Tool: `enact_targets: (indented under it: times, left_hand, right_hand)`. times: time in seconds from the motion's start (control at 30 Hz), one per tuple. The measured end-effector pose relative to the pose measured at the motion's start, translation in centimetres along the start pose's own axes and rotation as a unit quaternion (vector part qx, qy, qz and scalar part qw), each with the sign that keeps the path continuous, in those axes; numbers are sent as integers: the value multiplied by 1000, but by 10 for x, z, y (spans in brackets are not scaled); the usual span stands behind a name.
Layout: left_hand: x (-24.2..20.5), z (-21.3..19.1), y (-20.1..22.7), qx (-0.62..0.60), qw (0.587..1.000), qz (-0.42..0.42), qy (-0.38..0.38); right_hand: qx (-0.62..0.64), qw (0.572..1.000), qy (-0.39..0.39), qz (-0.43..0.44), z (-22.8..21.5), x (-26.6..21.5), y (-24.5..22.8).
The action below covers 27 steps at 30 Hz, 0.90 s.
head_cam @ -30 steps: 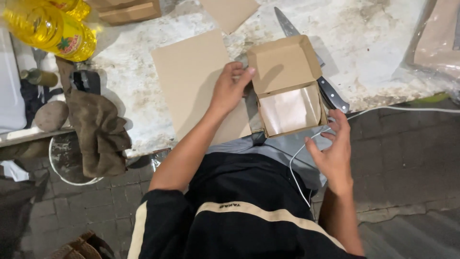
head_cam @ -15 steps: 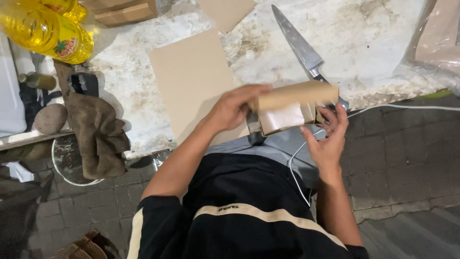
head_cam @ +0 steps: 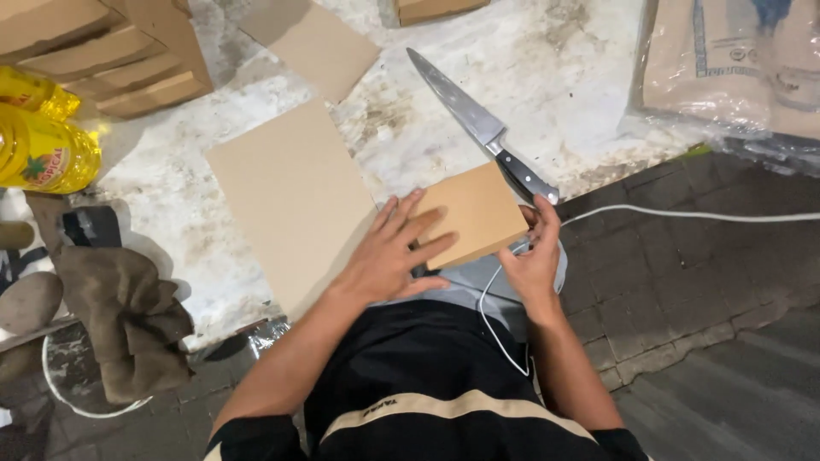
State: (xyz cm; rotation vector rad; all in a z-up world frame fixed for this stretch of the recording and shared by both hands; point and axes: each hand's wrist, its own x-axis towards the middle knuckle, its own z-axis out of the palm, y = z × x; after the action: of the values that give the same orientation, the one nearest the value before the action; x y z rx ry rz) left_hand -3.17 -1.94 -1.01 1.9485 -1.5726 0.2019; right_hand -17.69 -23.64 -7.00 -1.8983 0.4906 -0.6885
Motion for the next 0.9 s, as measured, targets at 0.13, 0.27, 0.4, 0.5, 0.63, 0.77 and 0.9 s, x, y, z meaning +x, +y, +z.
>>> enact_targets:
  times: [0.13, 0.27, 0.4, 0.5, 0.63, 0.77, 0.9]
  left_hand:
    - [-3, 17, 11, 27, 998, -21, 55]
    - [-2, 21, 17, 3, 995, -39, 94]
    - [-3, 25, 23, 8, 992, -50, 116]
    - [-2, 20, 31, 15, 992, -55, 110]
    - [2, 19, 38, 28, 991, -66, 109]
    - [2, 19, 40, 43, 991, -72, 103]
    - [5, 12, 42, 49, 992, -73, 86]
  right_hand:
    - [-46, 999, 7, -5, 1, 0, -4]
    - [-47, 999, 6, -6, 0, -1, -9]
    - [-14, 1000, -15, -16, -3, -4, -1]
    - [-12, 999, -32, -25, -9, -8, -4]
    - [-34, 993, -33, -110, -11, -10, -4]
    - [-187, 973, -98, -94, -19, -9, -30]
    - [-127, 984, -99, -76, -23, -2, -34]
